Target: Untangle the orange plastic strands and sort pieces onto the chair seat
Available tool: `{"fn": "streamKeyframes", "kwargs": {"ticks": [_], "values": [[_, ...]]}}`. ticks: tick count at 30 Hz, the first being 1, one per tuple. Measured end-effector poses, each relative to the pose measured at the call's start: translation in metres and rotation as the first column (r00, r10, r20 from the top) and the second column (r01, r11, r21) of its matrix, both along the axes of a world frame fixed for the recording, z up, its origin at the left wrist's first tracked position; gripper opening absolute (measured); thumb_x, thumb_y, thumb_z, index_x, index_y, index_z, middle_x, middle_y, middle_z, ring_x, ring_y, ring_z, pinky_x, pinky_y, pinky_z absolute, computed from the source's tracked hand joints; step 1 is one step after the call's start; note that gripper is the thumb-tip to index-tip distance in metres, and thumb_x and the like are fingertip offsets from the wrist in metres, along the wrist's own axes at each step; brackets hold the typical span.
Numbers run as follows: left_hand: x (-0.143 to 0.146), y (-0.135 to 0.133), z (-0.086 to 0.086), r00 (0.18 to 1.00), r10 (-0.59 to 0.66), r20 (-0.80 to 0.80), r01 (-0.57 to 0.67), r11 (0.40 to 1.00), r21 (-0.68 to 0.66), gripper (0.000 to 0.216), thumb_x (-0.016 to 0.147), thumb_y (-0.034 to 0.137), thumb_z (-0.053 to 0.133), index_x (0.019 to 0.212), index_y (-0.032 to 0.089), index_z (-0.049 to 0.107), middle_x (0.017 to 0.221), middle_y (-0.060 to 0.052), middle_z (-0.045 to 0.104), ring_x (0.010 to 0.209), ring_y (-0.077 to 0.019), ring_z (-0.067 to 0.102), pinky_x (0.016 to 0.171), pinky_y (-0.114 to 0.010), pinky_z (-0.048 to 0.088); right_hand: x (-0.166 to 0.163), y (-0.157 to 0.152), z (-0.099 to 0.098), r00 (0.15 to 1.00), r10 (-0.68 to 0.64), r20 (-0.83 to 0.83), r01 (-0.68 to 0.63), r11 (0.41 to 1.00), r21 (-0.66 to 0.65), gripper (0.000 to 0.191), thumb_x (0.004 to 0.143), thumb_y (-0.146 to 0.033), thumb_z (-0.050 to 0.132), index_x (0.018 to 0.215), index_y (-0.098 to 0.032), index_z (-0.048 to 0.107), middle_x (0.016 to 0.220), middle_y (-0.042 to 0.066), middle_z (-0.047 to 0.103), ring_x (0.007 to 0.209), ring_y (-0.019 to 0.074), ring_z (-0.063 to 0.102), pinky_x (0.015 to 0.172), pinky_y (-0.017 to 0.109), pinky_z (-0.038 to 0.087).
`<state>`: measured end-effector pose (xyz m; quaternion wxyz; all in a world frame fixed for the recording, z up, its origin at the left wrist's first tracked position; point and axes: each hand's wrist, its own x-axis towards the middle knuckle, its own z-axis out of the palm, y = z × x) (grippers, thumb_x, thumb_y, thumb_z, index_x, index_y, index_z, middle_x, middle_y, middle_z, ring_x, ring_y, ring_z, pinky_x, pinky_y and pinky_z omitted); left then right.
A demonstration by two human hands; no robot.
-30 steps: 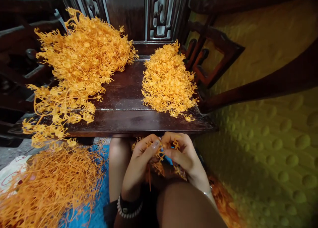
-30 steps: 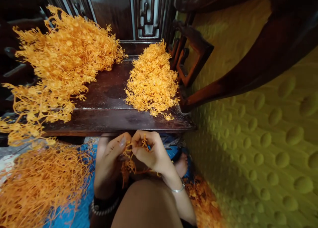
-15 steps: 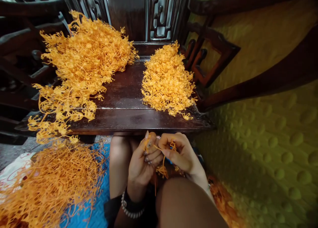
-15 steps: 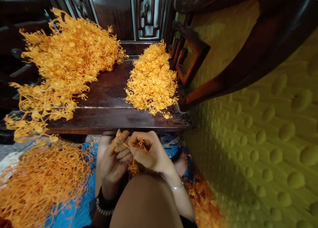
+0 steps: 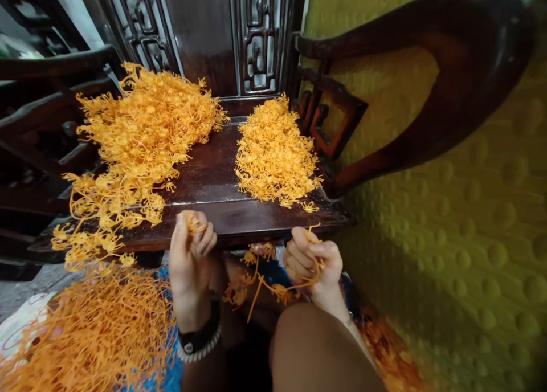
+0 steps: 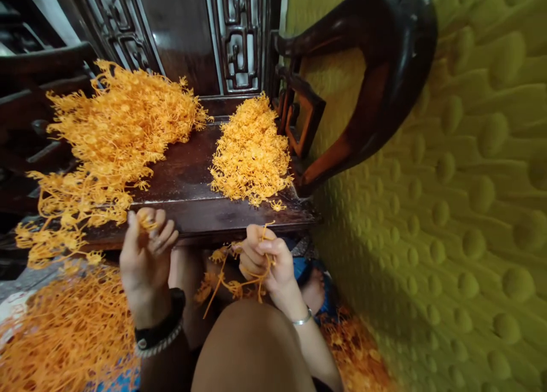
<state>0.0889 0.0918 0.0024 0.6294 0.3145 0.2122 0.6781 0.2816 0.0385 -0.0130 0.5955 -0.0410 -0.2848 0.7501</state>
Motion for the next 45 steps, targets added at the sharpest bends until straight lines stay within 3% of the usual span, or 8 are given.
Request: {"fn": "streamKeyframes", "kwargs": {"ticks": [5, 10, 15, 21, 29, 34, 37, 45], "values": [[0.036, 0.044, 0.01, 0.609, 0.341, -0.716, -0.143, 0.935, 0.324, 0.011, 0.09, 0.032, 0.061, 0.092, 0.021, 0.06, 0.085, -0.002, 0.053, 0.07, -0.0114, 0.052, 0.067, -0.022, 0.046, -0.005, -0.006, 0.018, 0.962, -0.253, 0.101, 0.259, 0.965, -0.049, 0.019, 0.08, -0.025, 0.065, 0.068, -0.02, 0.052, 0.047, -0.012, 0.024, 0.036, 0.0034, 0.01, 0.034, 0.012, 0.025], [0.052, 0.072, -0.001, 0.225, 0.333, -0.915, 0.053, 0.934, 0.353, 0.029, 0.092, 0.032, 0.056, 0.118, 0.023, 0.062, 0.148, -0.014, 0.026, 0.105, -0.0227, 0.059, 0.107, -0.048, 0.038, -0.006, -0.01, 0.029, 0.845, -0.495, 0.202, 0.52, 0.849, -0.093, 0.019, 0.082, -0.027, 0.069, 0.072, -0.021, 0.054, 0.047, -0.012, 0.028, 0.038, 0.0041, 0.019, 0.039, 0.011, 0.032], [0.044, 0.073, -0.01, 0.313, 0.272, -0.91, 0.109, 0.941, 0.319, 0.051, 0.089, 0.044, 0.06, 0.137, 0.03, 0.053, 0.158, -0.012, 0.022, 0.135, -0.0286, 0.043, 0.112, -0.049, 0.035, -0.003, -0.01, 0.03, 0.67, -0.646, 0.366, 0.717, 0.691, -0.093, 0.017, 0.079, -0.026, 0.074, 0.076, -0.021, 0.058, 0.05, -0.01, 0.042, 0.043, 0.0028, 0.038, 0.043, 0.009, 0.037], [0.043, 0.073, -0.009, 0.575, 0.233, -0.785, 0.052, 0.947, 0.318, 0.035, 0.096, 0.039, 0.046, 0.113, 0.022, 0.071, 0.129, -0.007, 0.066, 0.125, -0.0194, 0.058, 0.113, -0.04, 0.038, 0.002, -0.01, 0.031, 0.638, -0.664, 0.389, 0.75, 0.65, -0.122, 0.017, 0.076, -0.027, 0.077, 0.078, -0.021, 0.061, 0.053, -0.01, 0.046, 0.046, 0.0022, 0.046, 0.046, 0.01, 0.043], [0.041, 0.071, -0.01, 0.528, 0.321, -0.786, -0.051, 0.936, 0.349, 0.022, 0.081, 0.031, 0.068, 0.098, 0.018, 0.074, 0.107, -0.009, 0.075, 0.101, -0.0229, 0.069, 0.096, -0.041, 0.051, 0.007, -0.02, 0.038, 0.503, -0.763, 0.406, 0.839, 0.544, -0.016, 0.014, 0.077, -0.029, 0.076, 0.076, -0.023, 0.063, 0.056, -0.009, 0.052, 0.048, 0.0027, 0.051, 0.053, 0.011, 0.051], [0.04, 0.054, 0.001, 0.56, 0.577, -0.595, -0.119, 0.767, 0.631, 0.022, 0.086, 0.028, 0.065, 0.106, 0.021, 0.069, 0.122, -0.007, 0.068, 0.117, -0.0199, 0.06, 0.104, -0.043, 0.044, 0.007, -0.027, 0.04, 0.481, -0.747, 0.458, 0.819, 0.57, 0.069, 0.014, 0.078, -0.031, 0.074, 0.078, -0.023, 0.063, 0.064, -0.007, 0.062, 0.055, 0.0084, 0.064, 0.065, 0.024, 0.06], [0.038, 0.022, 0.008, 0.668, 0.448, -0.594, 0.121, 0.722, 0.681, 0.007, 0.088, 0.024, 0.062, 0.086, 0.023, 0.069, 0.086, 0.0, 0.073, 0.086, -0.0155, 0.066, 0.085, -0.035, 0.051, 0.006, -0.031, 0.044, 0.49, -0.735, 0.469, 0.802, 0.591, 0.088, 0.014, 0.08, -0.032, 0.072, 0.078, -0.023, 0.062, 0.066, -0.006, 0.065, 0.059, 0.0115, 0.068, 0.069, 0.028, 0.06], [0.053, -0.04, 0.005, 0.511, -0.034, -0.859, 0.461, 0.854, 0.241, 0.02, 0.081, 0.038, 0.071, 0.087, 0.02, 0.065, 0.087, -0.003, 0.066, 0.081, -0.0183, 0.058, 0.071, -0.03, 0.045, -0.004, -0.042, 0.047, 0.566, -0.665, 0.487, 0.75, 0.661, 0.029, 0.016, 0.08, -0.033, 0.072, 0.079, -0.023, 0.06, 0.072, -0.003, 0.07, 0.067, 0.0139, 0.069, 0.069, 0.028, 0.056]]}}
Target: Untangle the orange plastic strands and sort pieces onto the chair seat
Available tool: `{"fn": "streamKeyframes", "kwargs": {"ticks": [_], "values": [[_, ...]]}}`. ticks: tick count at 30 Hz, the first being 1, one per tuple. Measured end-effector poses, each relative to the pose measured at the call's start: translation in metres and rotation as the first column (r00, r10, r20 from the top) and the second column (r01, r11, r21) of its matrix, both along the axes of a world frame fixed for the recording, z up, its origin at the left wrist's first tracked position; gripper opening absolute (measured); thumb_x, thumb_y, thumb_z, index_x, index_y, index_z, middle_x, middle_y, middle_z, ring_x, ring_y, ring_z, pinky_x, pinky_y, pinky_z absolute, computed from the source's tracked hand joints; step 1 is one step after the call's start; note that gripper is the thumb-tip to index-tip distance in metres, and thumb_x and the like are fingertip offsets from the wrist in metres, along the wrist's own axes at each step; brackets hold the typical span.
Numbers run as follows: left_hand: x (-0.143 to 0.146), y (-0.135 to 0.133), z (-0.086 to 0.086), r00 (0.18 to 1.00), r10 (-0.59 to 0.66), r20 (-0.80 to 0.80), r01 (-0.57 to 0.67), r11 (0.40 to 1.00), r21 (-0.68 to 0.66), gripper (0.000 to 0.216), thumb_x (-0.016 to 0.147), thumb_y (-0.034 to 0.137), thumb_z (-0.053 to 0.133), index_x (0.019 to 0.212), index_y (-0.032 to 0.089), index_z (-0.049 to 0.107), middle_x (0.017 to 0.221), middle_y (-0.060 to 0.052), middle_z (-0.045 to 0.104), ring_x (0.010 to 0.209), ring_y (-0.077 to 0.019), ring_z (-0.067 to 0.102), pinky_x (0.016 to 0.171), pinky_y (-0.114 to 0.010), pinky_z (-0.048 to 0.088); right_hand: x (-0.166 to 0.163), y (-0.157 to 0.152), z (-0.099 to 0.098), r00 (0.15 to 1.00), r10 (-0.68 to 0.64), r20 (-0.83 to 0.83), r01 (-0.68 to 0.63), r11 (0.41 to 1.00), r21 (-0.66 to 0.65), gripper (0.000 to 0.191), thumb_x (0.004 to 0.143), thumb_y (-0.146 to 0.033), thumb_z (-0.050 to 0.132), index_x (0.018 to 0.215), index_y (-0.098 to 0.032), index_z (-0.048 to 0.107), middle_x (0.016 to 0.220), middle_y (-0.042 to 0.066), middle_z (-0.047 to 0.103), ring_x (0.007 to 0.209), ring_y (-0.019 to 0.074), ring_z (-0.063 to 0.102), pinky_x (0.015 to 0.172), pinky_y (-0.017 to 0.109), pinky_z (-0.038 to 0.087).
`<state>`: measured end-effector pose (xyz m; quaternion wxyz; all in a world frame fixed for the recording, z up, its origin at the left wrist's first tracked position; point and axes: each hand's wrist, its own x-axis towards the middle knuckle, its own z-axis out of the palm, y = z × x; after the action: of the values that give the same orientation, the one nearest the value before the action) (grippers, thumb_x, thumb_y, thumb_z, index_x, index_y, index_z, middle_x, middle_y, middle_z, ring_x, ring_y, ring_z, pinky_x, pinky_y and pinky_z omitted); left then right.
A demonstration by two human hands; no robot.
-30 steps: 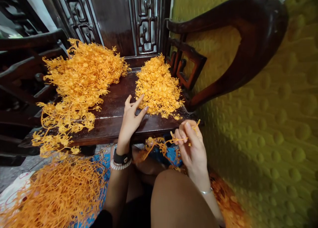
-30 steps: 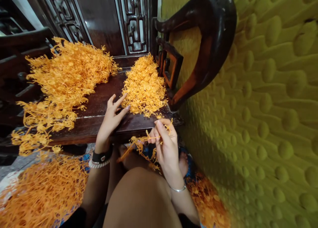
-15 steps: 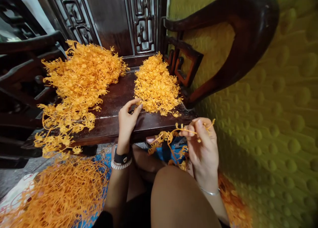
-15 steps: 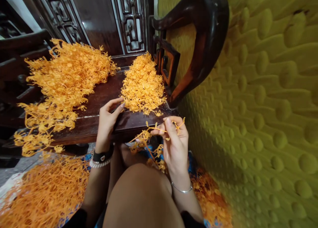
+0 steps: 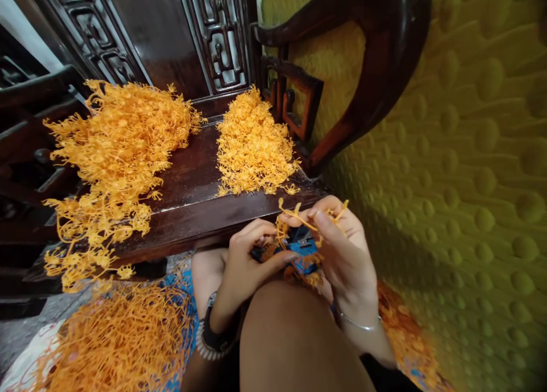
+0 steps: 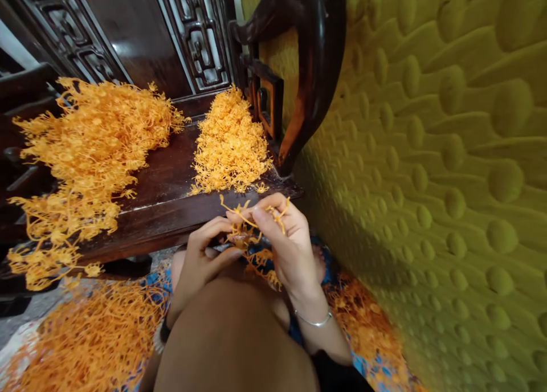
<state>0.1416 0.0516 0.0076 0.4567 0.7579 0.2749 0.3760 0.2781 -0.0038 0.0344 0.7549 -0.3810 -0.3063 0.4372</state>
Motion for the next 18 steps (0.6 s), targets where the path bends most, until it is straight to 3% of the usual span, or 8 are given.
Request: {"fn": "streamKeyframes", "kwargs": {"ticks": [4, 6, 8, 10, 12, 14, 16, 18], "values": [[0.009, -0.002, 0.009, 0.999, -0.044, 0.017, 0.045, 0.996, -0.076, 0.019, 0.087, 0.034, 0.065, 0.075, 0.019, 0.066, 0.087, -0.004, 0.069, 0.082, -0.0186, 0.062, 0.076, -0.03, 0.046, 0.008, -0.003, -0.001, 0.995, 0.024, 0.096, -0.021, 0.999, -0.025, 0.019, 0.078, -0.038, 0.074, 0.079, -0.023, 0.063, 0.08, -0.001, 0.071, 0.075, 0.0165, 0.069, 0.076, 0.031, 0.055], [0.01, -0.001, 0.02, 0.997, -0.067, 0.05, 0.075, 0.981, -0.177, 0.021, 0.088, 0.034, 0.063, 0.075, 0.018, 0.068, 0.082, -0.003, 0.07, 0.076, -0.0169, 0.063, 0.072, -0.029, 0.047, 0.016, -0.005, 0.001, 0.985, 0.046, 0.166, -0.055, 0.997, 0.048, 0.025, 0.078, -0.049, 0.072, 0.083, -0.025, 0.066, 0.082, 0.001, 0.072, 0.085, 0.0212, 0.071, 0.087, 0.038, 0.054], [0.011, 0.001, 0.033, 0.984, -0.147, 0.102, 0.174, 0.921, -0.348, 0.021, 0.089, 0.036, 0.062, 0.082, 0.018, 0.071, 0.077, -0.003, 0.071, 0.071, -0.0154, 0.065, 0.069, -0.027, 0.049, 0.021, -0.007, 0.005, 0.979, -0.001, 0.204, -0.033, 0.986, 0.164, 0.041, 0.079, -0.064, 0.062, 0.091, -0.025, 0.07, 0.087, 0.004, 0.073, 0.094, 0.0262, 0.071, 0.093, 0.045, 0.052], [0.012, 0.004, 0.044, 0.954, -0.247, 0.169, 0.299, 0.817, -0.493, 0.023, 0.09, 0.037, 0.06, 0.087, 0.019, 0.072, 0.075, -0.003, 0.072, 0.068, -0.0139, 0.066, 0.068, -0.025, 0.05, 0.024, -0.009, 0.011, 0.968, -0.135, 0.213, 0.074, 0.959, 0.274, 0.055, 0.078, -0.073, 0.053, 0.096, -0.025, 0.072, 0.094, 0.006, 0.073, 0.098, 0.0291, 0.069, 0.095, 0.048, 0.051], [0.015, 0.007, 0.053, 0.919, -0.324, 0.224, 0.394, 0.733, -0.555, 0.025, 0.09, 0.041, 0.061, 0.087, 0.019, 0.072, 0.074, -0.003, 0.072, 0.065, -0.0129, 0.066, 0.063, -0.023, 0.05, 0.024, -0.012, 0.015, 0.911, -0.34, 0.233, 0.247, 0.903, 0.353, 0.051, 0.079, -0.07, 0.054, 0.099, -0.027, 0.073, 0.099, 0.005, 0.072, 0.099, 0.0285, 0.068, 0.097, 0.048, 0.05], [0.02, 0.011, 0.058, 0.896, -0.369, 0.246, 0.442, 0.696, -0.566, 0.027, 0.088, 0.045, 0.062, 0.087, 0.019, 0.071, 0.069, -0.002, 0.07, 0.059, -0.0117, 0.064, 0.056, -0.02, 0.047, 0.024, -0.019, 0.019, 0.79, -0.561, 0.247, 0.434, 0.797, 0.42, 0.033, 0.083, -0.057, 0.06, 0.096, -0.03, 0.074, 0.094, 0.002, 0.072, 0.094, 0.025, 0.067, 0.099, 0.044, 0.048], [0.024, 0.014, 0.06, 0.888, -0.39, 0.244, 0.458, 0.702, -0.545, 0.029, 0.088, 0.047, 0.061, 0.089, 0.02, 0.071, 0.063, -0.001, 0.067, 0.051, -0.0095, 0.059, 0.049, -0.019, 0.041, 0.025, -0.031, 0.021, 0.707, -0.651, 0.277, 0.471, 0.725, 0.503, 0.023, 0.089, -0.047, 0.057, 0.085, -0.035, 0.075, 0.073, -0.002, 0.071, 0.076, 0.0212, 0.067, 0.089, 0.039, 0.052], [0.026, 0.015, 0.06, 0.9, -0.366, 0.237, 0.436, 0.736, -0.518, 0.029, 0.089, 0.046, 0.059, 0.093, 0.02, 0.072, 0.061, 0.0, 0.065, 0.045, -0.008, 0.054, 0.044, -0.018, 0.038, 0.024, -0.043, 0.022, 0.757, -0.485, 0.437, 0.291, 0.85, 0.44, 0.037, 0.09, -0.055, 0.049, 0.067, -0.039, 0.074, 0.047, -0.004, 0.062, 0.05, 0.018, 0.061, 0.068, 0.035, 0.055]]}}
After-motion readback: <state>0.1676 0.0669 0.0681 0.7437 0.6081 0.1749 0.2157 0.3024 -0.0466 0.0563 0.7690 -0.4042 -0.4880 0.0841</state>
